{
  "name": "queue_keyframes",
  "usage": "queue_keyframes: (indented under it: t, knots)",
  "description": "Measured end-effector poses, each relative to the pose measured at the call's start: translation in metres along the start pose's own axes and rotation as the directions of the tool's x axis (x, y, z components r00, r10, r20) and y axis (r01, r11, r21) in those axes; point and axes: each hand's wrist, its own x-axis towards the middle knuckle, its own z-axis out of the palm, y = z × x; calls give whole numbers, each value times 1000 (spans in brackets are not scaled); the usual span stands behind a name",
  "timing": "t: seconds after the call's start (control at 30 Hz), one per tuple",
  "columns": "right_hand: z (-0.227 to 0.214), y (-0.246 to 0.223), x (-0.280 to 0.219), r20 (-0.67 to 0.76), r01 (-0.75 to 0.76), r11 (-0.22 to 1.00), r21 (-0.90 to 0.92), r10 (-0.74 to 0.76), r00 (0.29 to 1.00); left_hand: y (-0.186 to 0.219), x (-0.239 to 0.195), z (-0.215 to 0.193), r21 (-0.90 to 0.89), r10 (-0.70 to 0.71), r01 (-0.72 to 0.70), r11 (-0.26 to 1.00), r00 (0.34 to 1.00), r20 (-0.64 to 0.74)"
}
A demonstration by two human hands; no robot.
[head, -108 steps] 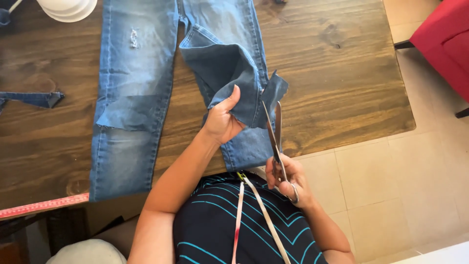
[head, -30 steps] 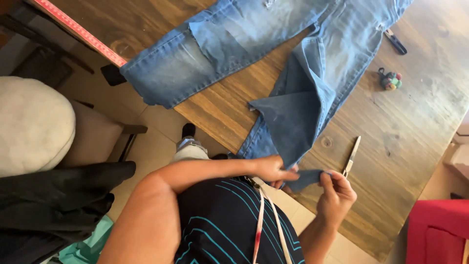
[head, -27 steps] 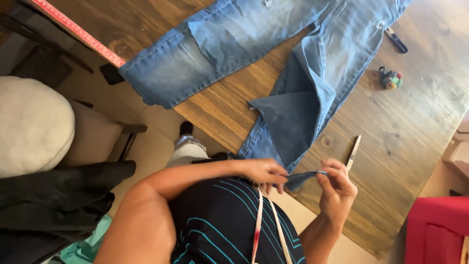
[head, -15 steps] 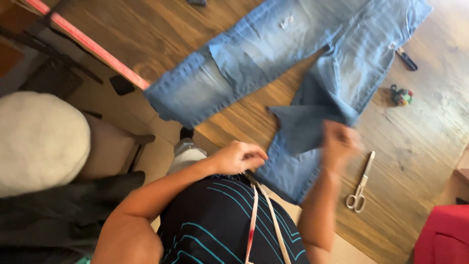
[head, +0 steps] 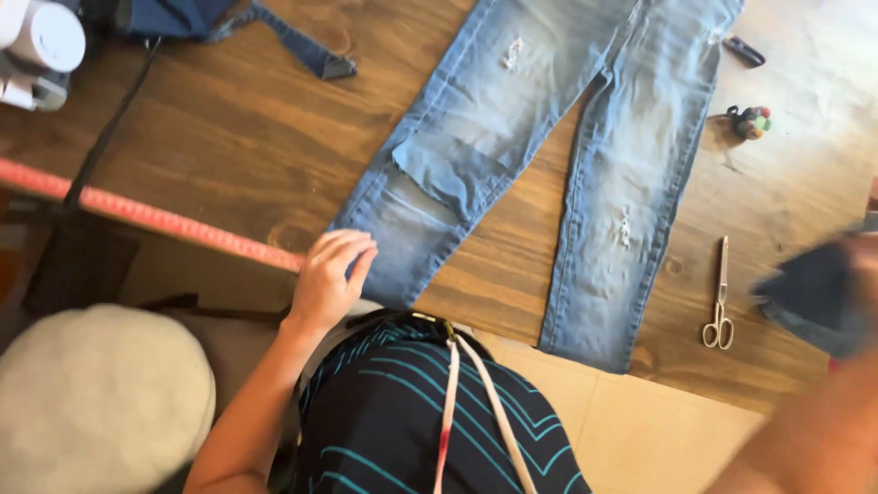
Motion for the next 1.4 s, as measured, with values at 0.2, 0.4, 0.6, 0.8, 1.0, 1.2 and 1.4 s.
queue_keyframes:
  t: [0.2,0.4,0.6,0.8,1.0,1.2,1.4]
  knots:
    - [-67,-296,79,190,-83,819,567,-32,981,-4,35,-7,-121,68,-45,992,979,191]
    - [-3,-424,195,397,-255,611,750,-106,912,8,43,25,-198,149,-111,974,971,189]
    - [141,-445,275,522,-504,341,794,44,852,14,47,22,-201,-64,71,977,997,42]
    - [135,-443,280,458,-444,495,747,100,883,16,52,26,-196,-108,120,973,992,72]
    - [131,-440,283,523,-501,465,730,92,848,33,87,43,-174,-63,54,983,997,-47]
    - [137,-440,295,565,-527,419,739,40,824,47,190,138,-41,170,-165,985,944,283]
    - [114,-446,291,598,-590,368,719,105,794,-3,224,238,497,-43,-258,828,855,517]
